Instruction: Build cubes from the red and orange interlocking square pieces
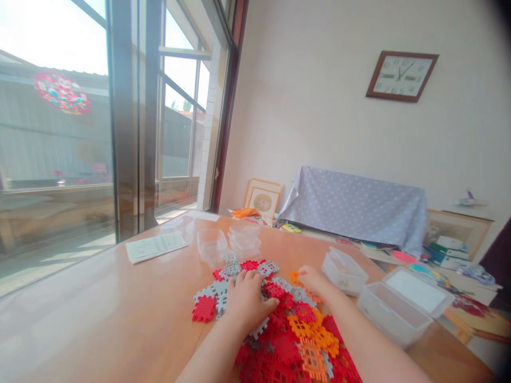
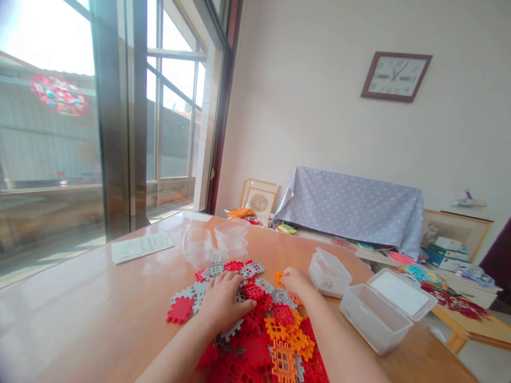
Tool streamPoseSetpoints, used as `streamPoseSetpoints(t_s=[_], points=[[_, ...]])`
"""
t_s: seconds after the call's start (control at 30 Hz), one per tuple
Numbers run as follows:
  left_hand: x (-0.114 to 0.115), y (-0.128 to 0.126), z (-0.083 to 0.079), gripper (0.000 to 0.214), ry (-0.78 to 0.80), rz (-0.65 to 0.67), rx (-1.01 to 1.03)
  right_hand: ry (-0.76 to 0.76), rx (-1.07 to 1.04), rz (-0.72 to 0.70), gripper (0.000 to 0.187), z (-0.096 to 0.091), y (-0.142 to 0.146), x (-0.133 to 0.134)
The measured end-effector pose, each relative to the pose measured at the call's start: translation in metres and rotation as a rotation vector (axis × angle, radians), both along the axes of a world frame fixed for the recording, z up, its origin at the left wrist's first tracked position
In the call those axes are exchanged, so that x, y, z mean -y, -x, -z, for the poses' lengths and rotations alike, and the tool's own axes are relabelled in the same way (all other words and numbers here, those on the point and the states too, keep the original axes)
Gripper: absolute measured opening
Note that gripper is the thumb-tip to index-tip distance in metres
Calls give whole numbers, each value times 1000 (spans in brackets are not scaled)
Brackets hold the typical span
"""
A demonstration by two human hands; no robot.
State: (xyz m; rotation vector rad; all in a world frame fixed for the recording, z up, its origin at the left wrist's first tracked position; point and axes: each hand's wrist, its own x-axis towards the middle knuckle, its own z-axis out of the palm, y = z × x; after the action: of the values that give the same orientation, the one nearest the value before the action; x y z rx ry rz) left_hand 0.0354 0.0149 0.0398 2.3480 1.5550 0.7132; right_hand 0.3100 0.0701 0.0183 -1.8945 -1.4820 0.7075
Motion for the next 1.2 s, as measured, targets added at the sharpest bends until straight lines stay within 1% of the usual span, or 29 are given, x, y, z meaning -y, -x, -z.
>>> streamPoseSetpoints(t_s=[0.1, 0.17, 0.27, 0.33, 0.4, 0.47, 0.57, 0.63, 0.73, 0.8, 0.9, 1.0, 1.1, 1.2], points=[[-2, -1, 2, 42, -25, -16, 13, -24, -78, 16, 10, 1, 3, -1], [-3, -1, 3, 34, -37, -23, 21, -40, -139, 11, 14, -2, 5, 1], [-4, 0, 2, 21, -44, -34, 35, -47, -232, -18, 22, -12, 9, 8], [-5, 0, 2, 19, -47, -29, 49, -20, -308, -63, 27, -20, 11, 14], [-6, -1, 1, 24, -55, -26, 69, 28, -391, -81, 31, -26, 12, 17], [-6, -1, 1, 31, -56, -35, 78, 58, -427, -35, 34, -26, 10, 16], [-5, -3, 2, 39, -78, -53, 56, 48, -345, 104, 34, -19, 5, 10], [-4, -3, 5, 50, -96, -32, 28, 54, -288, 157, 35, -12, 4, 4], [-2, -2, 10, 73, -64, 23, -32, 89, -240, 153, 38, -4, 11, -2], [-3, -2, 13, 78, -43, 42, -61, 123, -224, 127, 38, -1, 19, -5], [-4, -3, 16, 69, -69, 37, -63, 171, -206, 97, 37, 0, 31, -8], [-6, -4, 18, 57, -117, 24, -41, 190, -193, 82, 37, -1, 35, -9], [-7, -5, 19, 45, -148, 21, -10, 191, -210, 48, 39, -2, 36, -7], [-8, -6, 20, 37, -154, 9, 26, 164, -260, -23, 40, -6, 39, -3]])
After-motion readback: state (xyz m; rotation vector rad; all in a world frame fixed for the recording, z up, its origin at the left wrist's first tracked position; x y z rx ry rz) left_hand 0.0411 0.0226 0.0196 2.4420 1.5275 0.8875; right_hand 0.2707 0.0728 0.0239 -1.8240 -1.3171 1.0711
